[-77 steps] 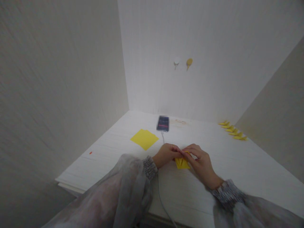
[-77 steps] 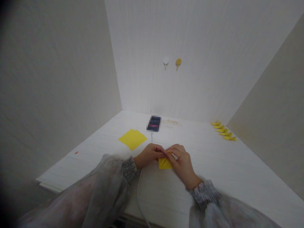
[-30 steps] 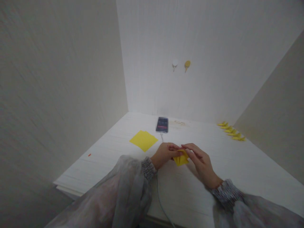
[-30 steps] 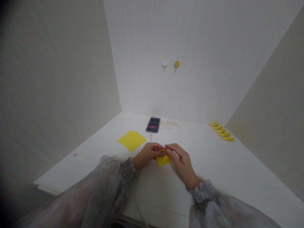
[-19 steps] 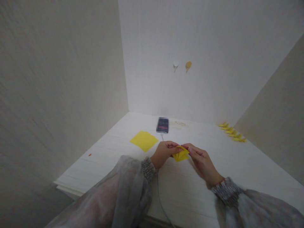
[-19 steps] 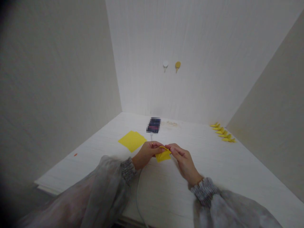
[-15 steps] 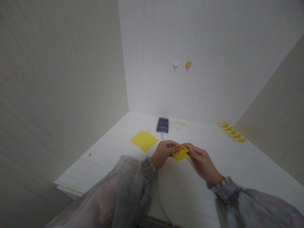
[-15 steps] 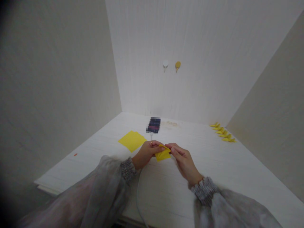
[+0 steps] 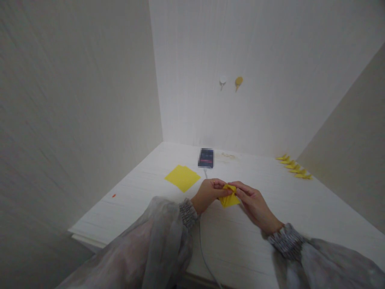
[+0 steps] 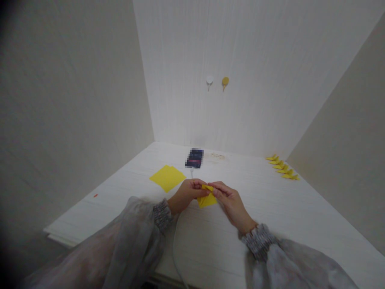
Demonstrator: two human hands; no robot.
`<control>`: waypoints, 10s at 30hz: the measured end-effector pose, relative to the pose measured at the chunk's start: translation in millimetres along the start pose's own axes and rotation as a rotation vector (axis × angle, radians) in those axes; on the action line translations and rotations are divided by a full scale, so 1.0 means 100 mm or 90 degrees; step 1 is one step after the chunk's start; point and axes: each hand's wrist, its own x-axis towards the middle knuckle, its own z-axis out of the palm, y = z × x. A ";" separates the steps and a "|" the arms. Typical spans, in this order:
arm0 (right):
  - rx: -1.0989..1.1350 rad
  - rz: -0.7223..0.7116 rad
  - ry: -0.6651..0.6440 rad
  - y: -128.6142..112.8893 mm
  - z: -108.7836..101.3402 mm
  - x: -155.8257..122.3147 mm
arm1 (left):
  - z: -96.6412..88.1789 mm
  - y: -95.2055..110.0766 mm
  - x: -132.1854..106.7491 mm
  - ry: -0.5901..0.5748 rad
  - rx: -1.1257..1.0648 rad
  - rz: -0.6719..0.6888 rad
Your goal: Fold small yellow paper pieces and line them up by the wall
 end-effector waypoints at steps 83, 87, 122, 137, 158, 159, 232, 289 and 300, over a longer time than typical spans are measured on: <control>0.004 0.020 0.033 0.01 0.08 -0.01 | -0.04 -0.01 -0.03 -0.061 0.129 0.021; -0.041 0.000 0.042 0.02 0.08 -0.01 | -0.04 -0.04 -0.04 -0.063 0.144 0.048; -0.402 -0.213 0.128 -0.03 0.08 -0.05 | -0.10 -0.13 0.03 -0.008 0.183 0.053; -0.439 -0.264 0.110 -0.11 0.10 -0.08 | -0.11 -0.16 0.05 -0.015 0.256 0.079; -0.395 -0.257 0.090 -0.13 0.11 -0.09 | -0.08 -0.01 -0.02 -0.010 0.484 0.113; -0.395 -0.256 0.094 -0.13 0.11 -0.09 | -0.08 -0.01 -0.02 -0.007 0.482 0.108; -0.497 -0.270 0.114 -0.03 0.05 -0.05 | -0.05 -0.09 0.03 0.040 0.151 0.030; -0.407 -0.246 0.140 -0.01 -0.01 -0.04 | -0.04 0.00 -0.03 -0.091 0.016 0.011; -0.384 -0.240 0.152 -0.03 -0.02 -0.06 | -0.06 0.03 -0.08 -0.164 -0.011 0.014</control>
